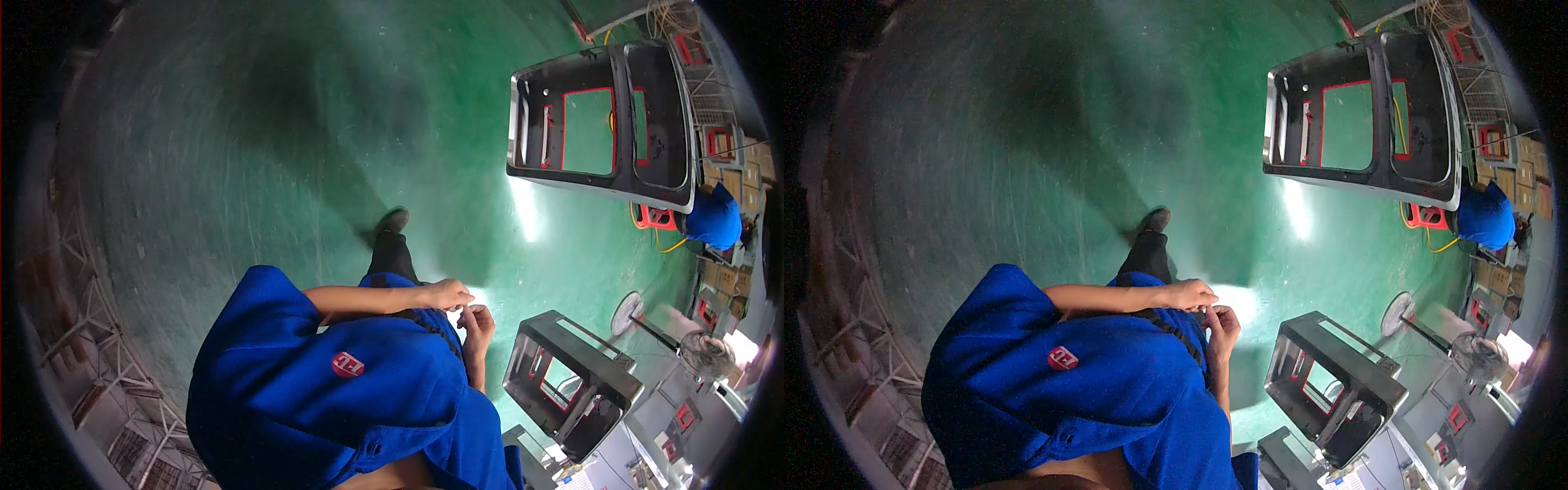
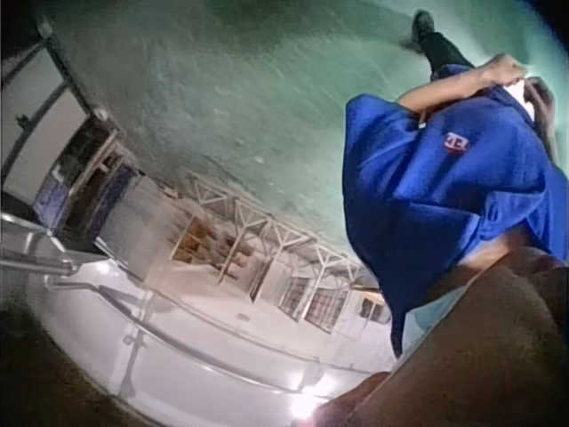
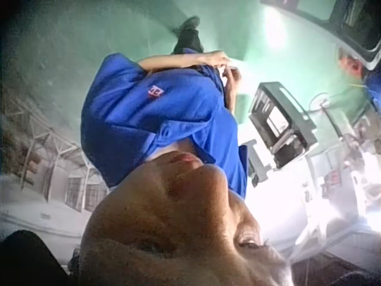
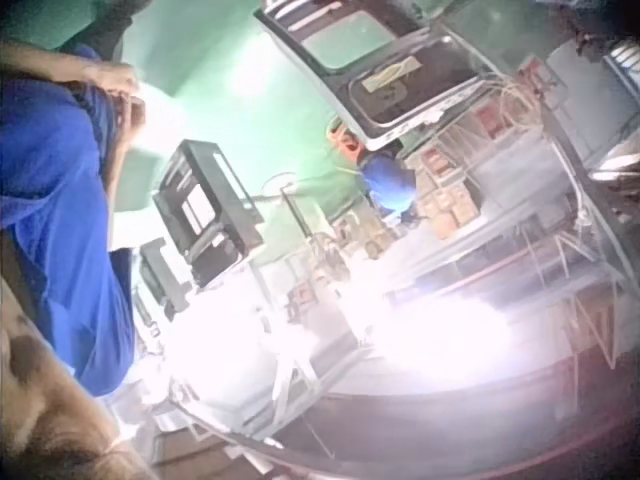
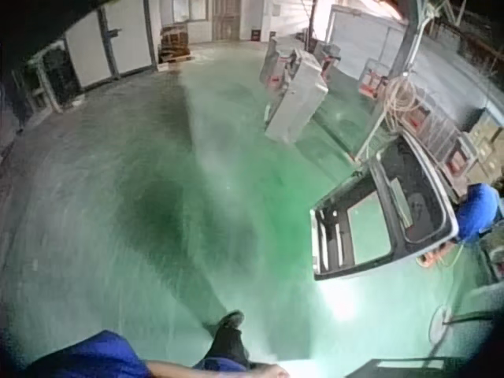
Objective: The person attaches screws and hooks to metal frames and then hangs them on a processing line rack.
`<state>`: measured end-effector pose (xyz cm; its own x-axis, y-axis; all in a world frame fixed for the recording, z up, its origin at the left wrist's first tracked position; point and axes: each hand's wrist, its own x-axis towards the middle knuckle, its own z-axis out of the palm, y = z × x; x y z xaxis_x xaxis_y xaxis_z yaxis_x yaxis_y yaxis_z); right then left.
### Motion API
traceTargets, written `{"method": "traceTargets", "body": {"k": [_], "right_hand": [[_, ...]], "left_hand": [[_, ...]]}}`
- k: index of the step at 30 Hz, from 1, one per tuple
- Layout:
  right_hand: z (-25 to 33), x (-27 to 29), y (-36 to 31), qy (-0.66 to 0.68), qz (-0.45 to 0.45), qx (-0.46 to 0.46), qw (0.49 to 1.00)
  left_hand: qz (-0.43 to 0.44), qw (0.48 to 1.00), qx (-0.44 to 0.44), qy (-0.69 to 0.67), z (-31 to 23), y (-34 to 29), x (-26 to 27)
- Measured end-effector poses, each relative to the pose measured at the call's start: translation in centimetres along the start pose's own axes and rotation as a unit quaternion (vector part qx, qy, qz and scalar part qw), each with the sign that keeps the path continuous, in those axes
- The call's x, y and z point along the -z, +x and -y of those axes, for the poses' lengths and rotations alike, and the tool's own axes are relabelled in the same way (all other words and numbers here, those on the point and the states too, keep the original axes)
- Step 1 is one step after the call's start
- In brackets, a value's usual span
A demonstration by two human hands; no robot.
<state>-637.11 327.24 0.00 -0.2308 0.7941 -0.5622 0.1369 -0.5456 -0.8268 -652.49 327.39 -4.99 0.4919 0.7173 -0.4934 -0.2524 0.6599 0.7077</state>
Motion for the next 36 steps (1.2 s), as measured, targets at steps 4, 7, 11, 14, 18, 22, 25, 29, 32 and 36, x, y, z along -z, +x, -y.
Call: {"method": "traceTargets", "body": {"k": [4, 7, 11, 14, 18, 22, 25, 29, 32, 36], "right_hand": [[1.6, -1.9, 1.1, -0.010, -0.023, 0.000, 1.000], [1.9, -2.6, 1.1, -0.001, -0.062, 0.004, 0.998], [2.0, -3.1, 0.2, 0.022, -0.120, -0.005, 0.993], [0.8, -2.2, -0.6, 0.020, -0.172, -0.002, 0.985], [-0.4, -1.9, -2.6, 0.049, -0.228, 0.006, 0.972], [-1.9, -2.0, -4.8, 0.088, -0.262, 0.035, 0.961], [-4.1, -2.5, -6.2, 0.114, -0.281, 0.047, 0.952], [-5.8, -3.5, -8.3, 0.102, -0.279, 0.062, 0.953], [-8.9, -3.9, -9.7, 0.139, -0.255, 0.095, 0.952], [-12.1, -6.7, -10.0, 0.178, -0.184, 0.084, 0.963]], "left_hand": [[0.036, 0.999, 0.011, -0.020, -1.3, 0.3, 2.3], [0.064, 0.998, 0.011, -0.027, -1.6, 0.5, 2.9], [0.110, 0.993, 0.046, -0.010, -1.4, 1.0, 2.7], [0.173, 0.983, 0.057, 0.036, -0.6, 2.3, 2.2], [0.215, 0.964, 0.148, 0.054, -1.7, 2.0, 0.8], [0.254, 0.947, 0.178, 0.089, -0.8, 2.1, -0.8], [0.252, 0.940, 0.197, 0.117, 0.7, 1.3, -1.4], [0.227, 0.939, 0.227, 0.123, 2.7, -0.8, -1.8], [0.245, 0.937, 0.233, 0.081, 3.8, -2.9, -1.6], [0.170, 0.957, 0.215, 0.091, 5.0, -7.9, -0.1]]}}
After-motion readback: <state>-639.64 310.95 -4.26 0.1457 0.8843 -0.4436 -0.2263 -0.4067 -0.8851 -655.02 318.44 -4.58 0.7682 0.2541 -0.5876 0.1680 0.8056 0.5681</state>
